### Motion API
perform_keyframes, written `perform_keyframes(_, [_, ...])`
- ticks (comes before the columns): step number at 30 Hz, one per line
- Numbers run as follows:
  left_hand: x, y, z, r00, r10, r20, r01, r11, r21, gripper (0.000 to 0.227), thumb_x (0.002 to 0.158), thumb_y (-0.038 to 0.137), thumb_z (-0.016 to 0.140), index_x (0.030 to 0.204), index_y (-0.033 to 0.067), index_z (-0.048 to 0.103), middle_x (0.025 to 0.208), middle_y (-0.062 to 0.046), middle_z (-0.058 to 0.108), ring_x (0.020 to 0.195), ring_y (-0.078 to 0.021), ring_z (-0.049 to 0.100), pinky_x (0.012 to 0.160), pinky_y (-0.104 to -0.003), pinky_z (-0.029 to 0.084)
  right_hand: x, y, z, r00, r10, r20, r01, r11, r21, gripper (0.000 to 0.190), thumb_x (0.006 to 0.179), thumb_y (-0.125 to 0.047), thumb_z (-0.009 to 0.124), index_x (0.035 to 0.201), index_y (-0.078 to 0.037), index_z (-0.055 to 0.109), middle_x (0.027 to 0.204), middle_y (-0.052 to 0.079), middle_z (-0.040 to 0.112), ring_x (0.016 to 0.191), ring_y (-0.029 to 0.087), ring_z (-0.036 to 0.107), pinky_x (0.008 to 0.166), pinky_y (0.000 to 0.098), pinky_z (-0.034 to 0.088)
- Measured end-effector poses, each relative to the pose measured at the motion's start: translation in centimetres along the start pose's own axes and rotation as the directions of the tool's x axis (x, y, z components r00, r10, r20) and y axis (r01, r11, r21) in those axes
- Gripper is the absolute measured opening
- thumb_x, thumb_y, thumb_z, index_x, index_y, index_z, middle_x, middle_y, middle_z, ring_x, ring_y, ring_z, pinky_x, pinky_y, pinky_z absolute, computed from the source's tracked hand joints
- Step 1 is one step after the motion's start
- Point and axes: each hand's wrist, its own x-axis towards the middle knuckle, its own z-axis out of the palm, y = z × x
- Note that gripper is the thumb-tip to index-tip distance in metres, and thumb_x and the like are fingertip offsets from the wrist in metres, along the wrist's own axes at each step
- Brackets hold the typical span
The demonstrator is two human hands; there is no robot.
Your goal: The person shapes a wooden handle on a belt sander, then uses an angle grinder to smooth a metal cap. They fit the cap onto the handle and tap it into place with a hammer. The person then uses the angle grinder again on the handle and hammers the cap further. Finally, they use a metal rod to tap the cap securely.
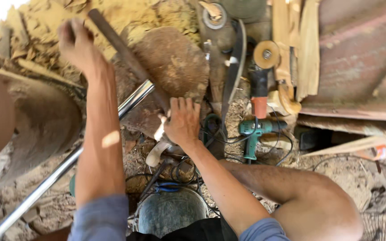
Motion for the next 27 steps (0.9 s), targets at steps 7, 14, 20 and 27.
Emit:
perform_keyframes(7, [-21.7,10.8,-5.2,0.890,-0.369,0.266,0.419,0.894,-0.159,0.007,0.104,0.007,0.062,0.104,0.0054,0.069,0.102,-0.004,0.066,0.093,-0.0129,0.061,0.093,-0.033,0.049,-0.6,-0.5,-0.9,1.000,0.010,-0.027,-0.009,1.000,0.029,0.055,0.079,-0.035,0.084,0.114,-0.002,0.058,0.106,0.015,0.061,0.106,0.032,0.054,0.089,0.0491,0.038])
perform_keyframes(14, [-28.6,16.1,-12.1,0.690,-0.637,0.345,0.678,0.735,0.003,0.007,0.105,0.009,0.066,0.101,0.0050,0.068,0.100,-0.005,0.071,0.094,-0.0162,0.066,0.096,-0.036,0.053,-1.9,1.4,-5.5,0.965,-0.143,0.221,0.139,0.990,0.033,0.067,0.067,-0.008,0.079,0.128,0.006,0.054,0.131,0.028,0.048,0.119,0.043,0.049,0.099,0.0569,0.042])
perform_keyframes(20, [-30.0,18.5,-12.2,0.606,-0.740,0.292,0.775,0.632,-0.008,0.004,0.098,0.012,0.066,0.098,0.0081,0.066,0.095,-0.005,0.070,0.088,-0.0166,0.067,0.084,-0.036,0.056,-7.7,-4.5,-15.6,0.585,-0.142,0.798,0.276,0.961,-0.032,0.019,0.080,-0.010,0.071,0.095,0.000,0.075,0.104,0.022,0.071,0.097,0.035,0.070,0.083,0.0517,0.057])
perform_keyframes(27, [-28.9,21.7,-5.4,0.819,-0.512,0.258,0.405,0.835,0.372,0.019,0.106,0.012,0.061,0.116,-0.0028,0.066,0.104,-0.009,0.065,0.092,-0.0162,0.058,0.083,-0.030,0.048,-7.0,-5.3,-17.8,0.758,-0.212,0.616,0.213,0.974,0.072,0.015,0.080,-0.015,0.070,0.085,-0.003,0.077,0.091,0.021,0.075,0.087,0.039,0.073,0.075,0.0502,0.059])
